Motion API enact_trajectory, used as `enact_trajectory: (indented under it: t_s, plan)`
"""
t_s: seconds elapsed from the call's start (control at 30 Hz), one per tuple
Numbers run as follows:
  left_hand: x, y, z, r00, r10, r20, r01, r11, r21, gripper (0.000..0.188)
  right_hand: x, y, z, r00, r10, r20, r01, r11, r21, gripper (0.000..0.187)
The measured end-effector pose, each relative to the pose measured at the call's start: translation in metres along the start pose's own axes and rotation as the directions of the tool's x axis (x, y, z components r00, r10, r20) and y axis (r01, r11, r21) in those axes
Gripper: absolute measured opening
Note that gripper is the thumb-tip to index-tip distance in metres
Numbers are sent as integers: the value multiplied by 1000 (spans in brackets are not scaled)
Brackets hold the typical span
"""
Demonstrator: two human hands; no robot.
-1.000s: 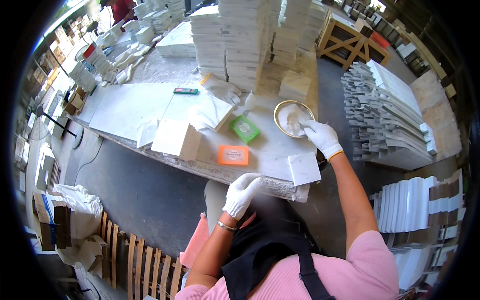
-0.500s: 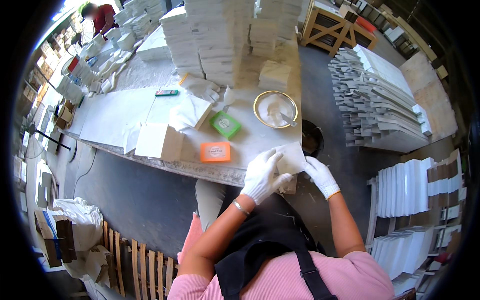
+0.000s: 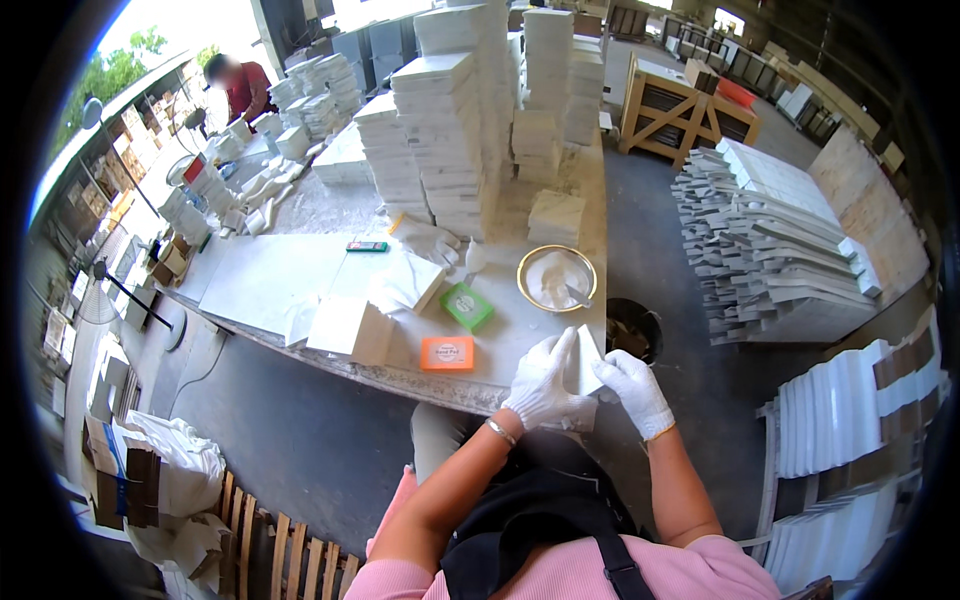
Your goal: The person smooths the edges of white ceramic tiles using a metal scraper and a green sanding block. They repeatedly scrape and sand the tile edges, then inspect the finished edges before stacking the tiles.
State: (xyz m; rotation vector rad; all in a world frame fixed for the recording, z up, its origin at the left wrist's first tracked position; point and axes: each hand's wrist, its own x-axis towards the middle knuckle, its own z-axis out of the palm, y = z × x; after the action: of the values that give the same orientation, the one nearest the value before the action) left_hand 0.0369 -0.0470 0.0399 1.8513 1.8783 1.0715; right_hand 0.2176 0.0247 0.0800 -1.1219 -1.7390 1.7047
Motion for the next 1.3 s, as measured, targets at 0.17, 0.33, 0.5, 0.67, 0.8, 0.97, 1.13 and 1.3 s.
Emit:
enact_trajectory:
  t_s: [0.17, 0.33, 0.5, 0.67, 0.8, 0.97, 1.13, 1.3]
  plan:
    - [-20, 25, -30, 996, -45, 80, 57, 985, -163, 120, -7, -12, -3, 973, -17, 230, -23, 985, 172, 33]
    - [-48, 35, -26, 984, 15, 179, 41, 952, -302, 118, 1, 22, 4, 995, -74, 65, 51, 952, 301, 33]
    - [-71, 41, -18, 968, 102, 229, 15, 888, -459, 123, -2, 23, -1, 995, 34, -95, -22, 992, 126, 34]
    - [-83, 27, -1, 946, -33, 324, 279, 597, -752, 114, -33, 14, 2, 969, -164, -184, 195, 968, 161, 48]
    - [-86, 30, -1, 952, -53, 302, 300, 366, -881, 108, -49, 12, 19, 928, -370, -47, 372, 927, 42, 73]
    - [-91, 40, -9, 940, -42, 338, 332, 336, -881, 109, -47, 22, 33, 930, -360, -65, 356, 932, -73, 66]
    - [-97, 30, -10, 945, 13, 326, 291, 416, -861, 110, -30, 41, 22, 905, -376, -200, 322, 912, -254, 47]
    - [-95, 33, -8, 944, 56, 326, 305, 240, -922, 110, -42, 53, 11, 912, -352, -208, 320, 931, -176, 60]
